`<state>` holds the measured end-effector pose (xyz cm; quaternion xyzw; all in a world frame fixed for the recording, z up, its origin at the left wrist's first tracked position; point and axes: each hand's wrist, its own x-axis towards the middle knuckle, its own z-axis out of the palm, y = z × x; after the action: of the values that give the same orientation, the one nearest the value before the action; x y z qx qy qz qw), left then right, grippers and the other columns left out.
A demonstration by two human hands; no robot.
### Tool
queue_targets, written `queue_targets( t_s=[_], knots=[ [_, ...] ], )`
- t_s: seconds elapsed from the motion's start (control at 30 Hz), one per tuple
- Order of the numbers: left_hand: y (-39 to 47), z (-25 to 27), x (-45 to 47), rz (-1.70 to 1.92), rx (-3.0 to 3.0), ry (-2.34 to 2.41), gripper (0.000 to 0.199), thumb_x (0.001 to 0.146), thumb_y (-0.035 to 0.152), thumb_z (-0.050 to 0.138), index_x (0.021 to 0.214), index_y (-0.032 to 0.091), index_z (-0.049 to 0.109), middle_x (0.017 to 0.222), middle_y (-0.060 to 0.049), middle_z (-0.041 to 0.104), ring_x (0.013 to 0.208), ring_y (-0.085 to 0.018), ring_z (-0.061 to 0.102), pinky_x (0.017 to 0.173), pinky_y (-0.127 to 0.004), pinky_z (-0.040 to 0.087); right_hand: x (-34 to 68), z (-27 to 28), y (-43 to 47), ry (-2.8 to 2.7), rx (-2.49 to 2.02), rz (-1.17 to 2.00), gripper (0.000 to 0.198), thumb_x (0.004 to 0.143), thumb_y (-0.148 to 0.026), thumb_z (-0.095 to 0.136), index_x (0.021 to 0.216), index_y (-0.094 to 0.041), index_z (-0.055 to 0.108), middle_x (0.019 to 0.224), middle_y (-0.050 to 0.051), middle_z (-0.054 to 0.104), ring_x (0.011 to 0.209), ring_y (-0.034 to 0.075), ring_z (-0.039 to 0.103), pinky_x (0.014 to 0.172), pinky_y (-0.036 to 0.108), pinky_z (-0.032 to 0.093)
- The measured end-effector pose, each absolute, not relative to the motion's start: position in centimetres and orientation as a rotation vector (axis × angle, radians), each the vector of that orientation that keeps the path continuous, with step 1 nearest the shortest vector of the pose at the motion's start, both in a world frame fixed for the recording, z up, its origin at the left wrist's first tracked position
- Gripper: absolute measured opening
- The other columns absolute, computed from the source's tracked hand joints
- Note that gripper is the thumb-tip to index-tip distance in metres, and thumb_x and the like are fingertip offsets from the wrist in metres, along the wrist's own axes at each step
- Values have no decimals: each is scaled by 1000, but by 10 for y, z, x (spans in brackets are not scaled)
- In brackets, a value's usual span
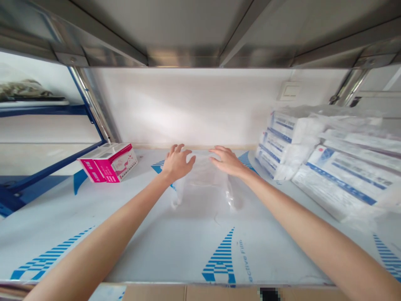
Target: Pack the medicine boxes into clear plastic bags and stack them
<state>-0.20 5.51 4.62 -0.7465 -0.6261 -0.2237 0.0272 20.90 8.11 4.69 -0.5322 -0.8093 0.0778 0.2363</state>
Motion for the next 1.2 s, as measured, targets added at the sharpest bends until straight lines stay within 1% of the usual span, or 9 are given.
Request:
queue_targets(
  t_s=[0.1, 0.2, 0.3, 0.43, 0.73, 0.9, 1.03, 1.1, 1.2],
  knots=[
    [59, 41, 14, -521, -2385, -1910, 52, 98, 42, 39, 145, 22, 53, 163, -10, 33, 154, -37, 11, 120, -58, 21, 188, 40, 77, -2365, -1542, 253, 57, 98, -41, 46, 151, -22, 46, 164, 13, 31, 152, 36, 22, 121, 54, 18],
    [66, 24, 19, -350, -2430, -1949, 59, 99, 41, 35, 153, 18, 40, 166, -11, 25, 155, -35, 6, 122, -59, 11, 176, 24, 74, -2435, -1632, 256, 65, 100, -45, 37, 158, -16, 32, 167, 15, 19, 154, 37, 12, 123, 55, 11],
    [70, 10, 13, -220, -2460, -2019, 64, 100, 49, 26, 158, 21, 28, 168, -10, 17, 155, -34, 9, 121, -62, 13, 177, 12, 74, -2473, -1684, 249, 73, 99, -56, 33, 160, -17, 23, 168, 16, 12, 155, 37, 8, 123, 53, 10],
    [72, 8, 2, -124, -2506, -2058, 68, 99, 59, 19, 160, 28, 23, 169, -6, 14, 155, -34, 6, 121, -63, 11, 185, 8, 75, -2507, -1693, 229, 79, 95, -70, 31, 160, -25, 24, 168, 13, 14, 154, 38, 7, 123, 51, 11],
    [74, 8, -5, -127, -2554, -2065, 70, 98, 63, 18, 159, 29, 25, 168, -12, 17, 155, -32, 12, 119, -64, 9, 199, 10, 76, -2576, -1618, 214, 83, 94, -73, 30, 159, -22, 29, 168, 9, 19, 155, 31, 10, 125, 46, 10],
    [75, 5, -8, -231, -2558, -2069, 67, 99, 63, 23, 157, 30, 31, 166, -14, 23, 154, -32, 16, 119, -63, 10, 209, 10, 77, -2561, -1508, 293, 83, 92, -75, 32, 157, -23, 36, 167, 8, 23, 155, 32, 12, 125, 48, 11],
    [74, 1, -10, -412, -2543, -2065, 61, 99, 60, 28, 152, 33, 41, 165, -11, 28, 153, -34, 22, 119, -64, 14, 212, 6, 80, -2466, -1415, 383, 81, 90, -74, 44, 153, -23, 44, 165, 8, 29, 155, 32, 14, 125, 47, 11],
    [74, 3, -12, -549, -2512, -2058, 59, 100, 59, 26, 149, 33, 47, 164, -9, 31, 152, -35, 24, 119, -62, 19, 214, 4, 81, -2321, -1330, 465, 74, 90, -70, 50, 147, -24, 53, 161, 9, 37, 154, 32, 19, 125, 48, 13],
    [75, 13, -18, -769, -2449, -2005, 66, 103, 51, 11, 142, 24, 56, 156, -10, 44, 149, -30, 33, 119, -49, 28, 219, 4, 84, -2086, -1206, 536, 53, 95, -60, 48, 131, -25, 66, 150, 9, 53, 145, 28, 40, 121, 47, 26]
  ],
)
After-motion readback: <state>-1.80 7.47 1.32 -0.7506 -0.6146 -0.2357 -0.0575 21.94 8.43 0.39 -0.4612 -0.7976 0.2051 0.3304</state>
